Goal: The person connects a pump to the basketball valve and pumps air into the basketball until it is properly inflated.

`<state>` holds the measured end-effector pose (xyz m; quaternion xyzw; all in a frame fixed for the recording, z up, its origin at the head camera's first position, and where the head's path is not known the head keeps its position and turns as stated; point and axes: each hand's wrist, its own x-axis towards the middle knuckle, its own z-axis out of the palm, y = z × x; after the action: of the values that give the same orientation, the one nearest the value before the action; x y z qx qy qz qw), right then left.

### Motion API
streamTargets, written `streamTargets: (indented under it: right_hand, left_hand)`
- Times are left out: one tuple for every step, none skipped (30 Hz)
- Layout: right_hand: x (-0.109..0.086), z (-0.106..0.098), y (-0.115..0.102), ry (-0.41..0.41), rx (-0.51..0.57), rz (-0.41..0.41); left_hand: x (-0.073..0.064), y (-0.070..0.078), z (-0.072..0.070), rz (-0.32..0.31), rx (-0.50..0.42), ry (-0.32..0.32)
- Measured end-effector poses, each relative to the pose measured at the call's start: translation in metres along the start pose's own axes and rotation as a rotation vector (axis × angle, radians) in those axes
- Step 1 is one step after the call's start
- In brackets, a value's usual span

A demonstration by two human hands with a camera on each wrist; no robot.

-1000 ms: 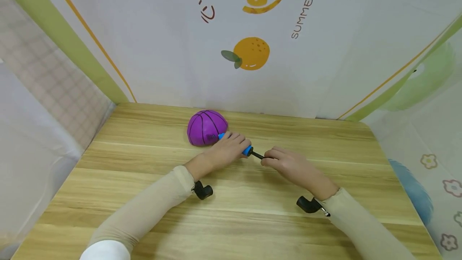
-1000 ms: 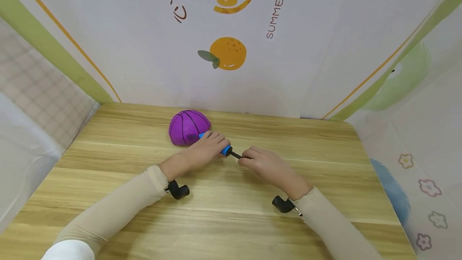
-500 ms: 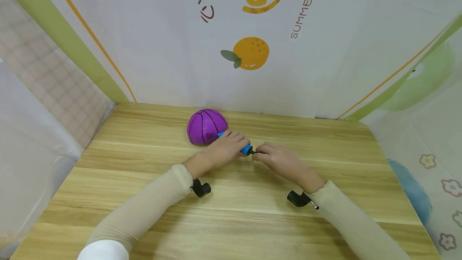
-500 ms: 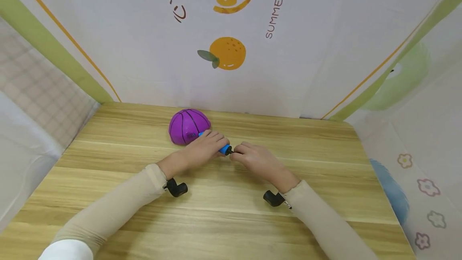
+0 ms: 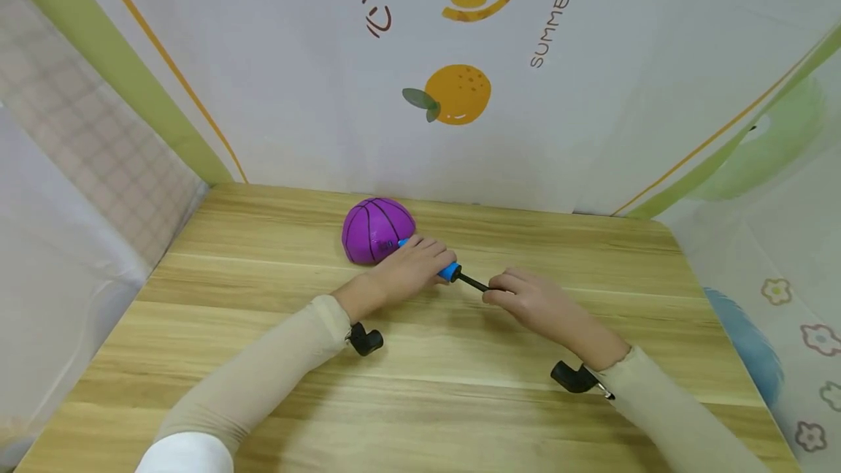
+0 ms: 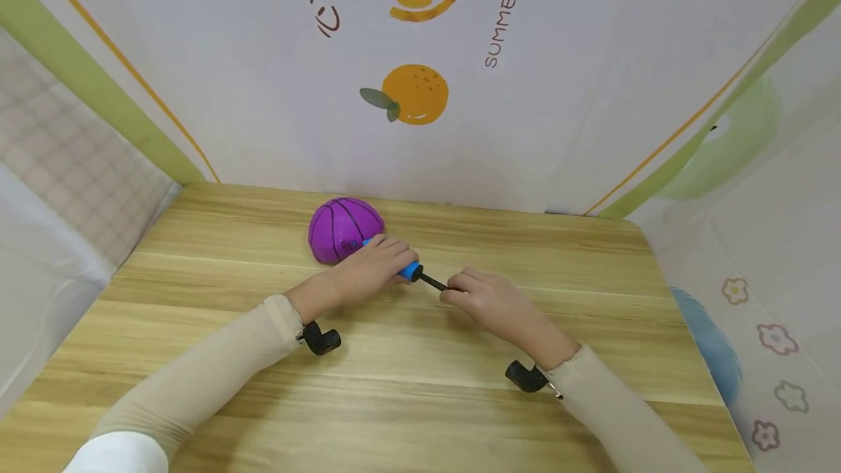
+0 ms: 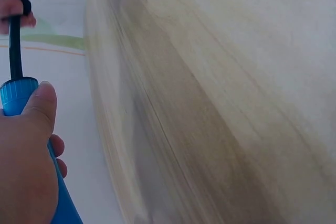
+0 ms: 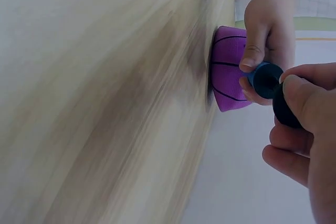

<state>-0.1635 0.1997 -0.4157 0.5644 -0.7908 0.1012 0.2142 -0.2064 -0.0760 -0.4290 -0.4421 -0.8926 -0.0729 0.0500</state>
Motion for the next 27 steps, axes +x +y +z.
streamTargets:
  right_hand:
    - [-0.003,-0.003,-0.001,0.003,0.003,-0.003]
    - [-0.005,-0.005,-0.002,0.007,0.004,-0.005]
    - [-0.008,-0.008,-0.003,0.010,0.004,-0.006]
    - [-0.009,-0.010,-0.004,0.014,0.005,-0.009]
    - [-0.011,-0.012,-0.005,0.018,0.004,-0.011]
    - [-0.013,-0.014,-0.005,0.019,0.004,-0.011]
    - [-0.015,-0.016,-0.006,0.022,0.003,-0.011]
    - [-0.017,-0.018,-0.007,0.022,0.001,-0.008]
    - [-0.020,-0.020,-0.008,0.020,-0.001,-0.002]
    - [-0.023,-0.021,-0.008,0.019,-0.002,0.003]
    - [-0.025,-0.023,-0.009,0.019,-0.002,0.008]
    - [-0.027,-0.025,-0.010,0.025,0.000,0.007]
    - [-0.029,-0.026,-0.011,0.027,-0.001,0.009]
    - [-0.030,-0.027,-0.011,0.026,-0.002,0.013]
    - [-0.031,-0.028,-0.012,0.029,-0.004,0.013]
    - [-0.031,-0.028,-0.012,0.033,-0.004,0.011]
    - [-0.031,-0.029,-0.013,0.039,-0.003,0.007]
    - [-0.031,-0.029,-0.013,0.042,0.001,0.006]
    - [-0.030,-0.029,-0.013,0.040,0.004,0.010]
    - [-0.030,-0.028,-0.013,0.040,0.006,0.012]
    - [-0.028,-0.028,-0.013,0.041,0.005,0.011]
    - [-0.026,-0.027,-0.012,0.037,0.010,0.013]
    - [-0.024,-0.026,-0.012,0.034,0.013,0.015]
    - [-0.022,-0.025,-0.011,0.027,0.016,0.020]
    - [-0.019,-0.023,-0.010,0.019,0.017,0.025]
    - [-0.016,-0.021,-0.010,0.011,0.014,0.031]
    - [-0.013,-0.019,-0.009,0.004,0.012,0.033]
  left_hand:
    - [0.000,0.000,0.000,0.002,0.001,0.001]
    - [0.000,-0.001,0.000,0.004,-0.003,0.006]
    - [-0.001,-0.001,0.000,0.005,-0.008,0.010]
    - [-0.001,-0.001,0.000,0.005,-0.010,0.012]
    - [-0.001,-0.001,0.000,0.005,-0.014,0.016]
    - [-0.001,-0.002,0.000,0.003,-0.016,0.016]
    - [-0.001,-0.002,0.000,0.001,-0.016,0.013]
    - [-0.002,-0.002,0.000,0.000,-0.020,0.014]
    - [-0.002,-0.002,-0.001,0.000,-0.022,0.015]
    - [-0.002,-0.002,-0.001,0.002,-0.021,0.016]
    - [-0.002,-0.002,-0.001,0.002,-0.023,0.018]
    - [-0.001,-0.002,-0.001,0.003,-0.025,0.020]
    - [-0.001,-0.003,-0.001,0.004,-0.026,0.023]
    - [-0.001,-0.003,-0.001,0.004,-0.026,0.026]
    - [-0.001,-0.002,-0.001,0.001,-0.027,0.026]
    - [0.000,-0.002,-0.001,-0.003,-0.025,0.023]
    - [0.001,-0.001,-0.001,-0.007,-0.028,0.019]
    - [0.001,0.000,-0.001,-0.010,-0.029,0.016]
    - [0.002,0.001,-0.002,-0.014,-0.024,0.012]
    - [0.002,0.002,-0.003,-0.019,-0.024,0.006]
    - [0.003,0.003,-0.003,-0.020,-0.022,0.002]
    - [0.004,0.004,-0.004,-0.020,-0.019,-0.001]
    - [0.004,0.005,-0.004,-0.021,-0.013,-0.001]
    - [0.004,0.005,-0.004,-0.022,-0.007,-0.001]
    - [0.004,0.006,-0.004,-0.024,0.003,-0.001]
    - [0.003,0.006,-0.004,-0.026,0.010,-0.003]
    - [0.003,0.006,-0.004,-0.026,0.016,-0.001]
